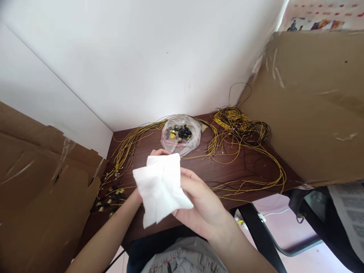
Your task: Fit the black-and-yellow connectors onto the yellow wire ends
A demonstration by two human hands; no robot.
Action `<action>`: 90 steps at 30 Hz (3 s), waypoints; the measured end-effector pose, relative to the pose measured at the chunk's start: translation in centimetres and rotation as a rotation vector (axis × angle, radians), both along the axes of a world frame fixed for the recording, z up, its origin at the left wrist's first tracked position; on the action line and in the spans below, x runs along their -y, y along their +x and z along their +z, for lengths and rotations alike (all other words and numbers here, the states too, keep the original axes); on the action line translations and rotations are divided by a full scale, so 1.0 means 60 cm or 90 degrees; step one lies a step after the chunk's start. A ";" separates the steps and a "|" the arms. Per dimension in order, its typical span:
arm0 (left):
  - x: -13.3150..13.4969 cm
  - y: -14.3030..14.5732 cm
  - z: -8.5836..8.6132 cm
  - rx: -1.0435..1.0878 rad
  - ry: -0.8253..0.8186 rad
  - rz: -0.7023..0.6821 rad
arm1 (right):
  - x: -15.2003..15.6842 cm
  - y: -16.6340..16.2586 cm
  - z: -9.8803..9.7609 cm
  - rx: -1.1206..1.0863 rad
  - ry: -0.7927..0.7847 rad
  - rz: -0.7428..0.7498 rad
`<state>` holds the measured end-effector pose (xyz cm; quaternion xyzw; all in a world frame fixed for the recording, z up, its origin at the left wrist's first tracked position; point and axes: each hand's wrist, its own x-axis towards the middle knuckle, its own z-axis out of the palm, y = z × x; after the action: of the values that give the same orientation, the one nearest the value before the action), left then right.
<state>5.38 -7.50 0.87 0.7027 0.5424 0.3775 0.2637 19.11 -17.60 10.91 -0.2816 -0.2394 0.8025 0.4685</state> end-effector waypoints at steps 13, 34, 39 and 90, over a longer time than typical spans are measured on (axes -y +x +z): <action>0.001 -0.013 0.038 -0.039 0.106 0.005 | -0.018 -0.010 -0.012 -0.009 0.006 -0.017; 0.101 -0.006 0.175 0.288 -0.136 -0.197 | -0.030 0.030 -0.023 0.541 0.338 -0.281; 0.097 -0.007 0.169 0.298 -0.092 -0.192 | -0.033 0.058 -0.032 0.524 0.335 -0.221; -0.017 -0.028 0.022 -0.287 0.072 -0.118 | 0.232 0.192 -0.336 1.252 0.063 0.344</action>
<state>3.70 -6.49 2.19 0.8294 0.4989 0.2154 0.1294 30.65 -31.50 -9.25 -0.7326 -0.6065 0.2840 -0.1212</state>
